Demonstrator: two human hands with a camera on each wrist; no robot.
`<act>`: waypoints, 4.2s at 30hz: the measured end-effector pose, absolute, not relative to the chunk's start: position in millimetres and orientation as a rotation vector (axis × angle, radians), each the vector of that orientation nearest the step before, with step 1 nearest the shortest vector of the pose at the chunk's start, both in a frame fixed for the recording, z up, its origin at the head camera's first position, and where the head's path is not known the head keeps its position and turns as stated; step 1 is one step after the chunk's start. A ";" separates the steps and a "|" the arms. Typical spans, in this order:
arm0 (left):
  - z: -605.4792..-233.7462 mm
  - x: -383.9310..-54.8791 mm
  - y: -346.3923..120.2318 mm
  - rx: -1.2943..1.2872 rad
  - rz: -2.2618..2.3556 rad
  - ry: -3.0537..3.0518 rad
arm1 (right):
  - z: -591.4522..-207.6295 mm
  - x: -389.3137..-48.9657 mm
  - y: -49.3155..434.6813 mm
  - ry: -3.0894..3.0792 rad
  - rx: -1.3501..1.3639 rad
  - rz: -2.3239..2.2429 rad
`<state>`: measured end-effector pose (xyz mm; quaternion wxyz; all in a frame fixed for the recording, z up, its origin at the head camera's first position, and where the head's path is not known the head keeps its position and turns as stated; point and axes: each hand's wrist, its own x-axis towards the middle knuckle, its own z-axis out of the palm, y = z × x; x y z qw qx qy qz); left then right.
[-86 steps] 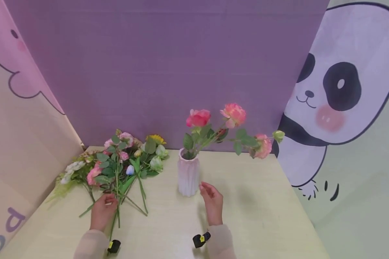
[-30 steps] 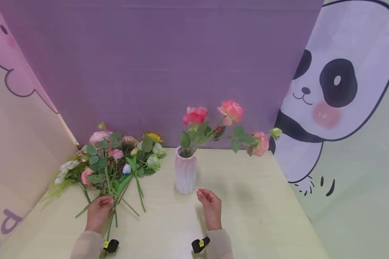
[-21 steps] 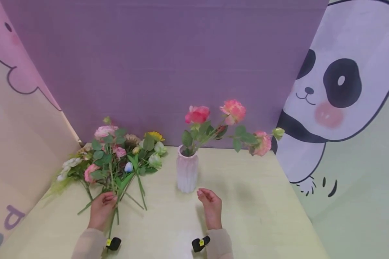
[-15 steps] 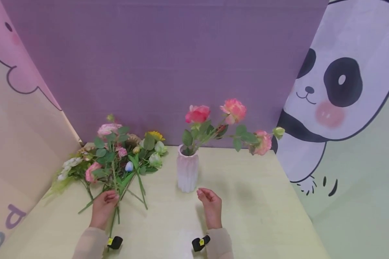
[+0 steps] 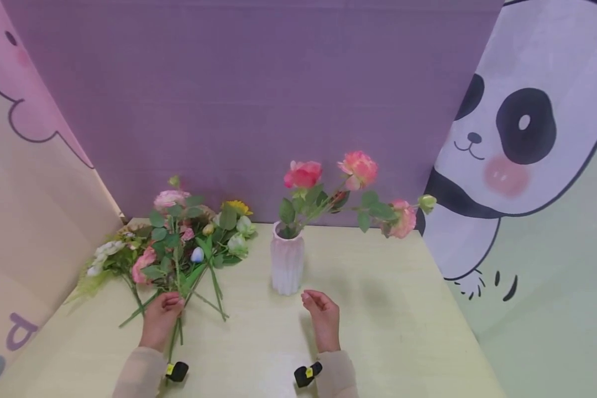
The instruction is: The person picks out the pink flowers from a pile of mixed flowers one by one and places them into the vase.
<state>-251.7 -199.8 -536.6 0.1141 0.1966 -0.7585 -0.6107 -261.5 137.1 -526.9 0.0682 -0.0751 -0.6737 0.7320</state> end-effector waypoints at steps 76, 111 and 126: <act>-510.5 -253.2 -237.8 0.491 -1.863 -2.215 | -542.0 -258.6 136.1 -2.026 -0.216 2.227; -480.4 -242.6 -183.9 0.327 -2.066 -2.123 | -536.2 -252.4 141.4 -2.021 -0.216 2.238; -486.2 -234.3 -132.3 0.151 -2.030 -2.086 | -517.1 -245.4 125.0 -2.070 -0.051 2.262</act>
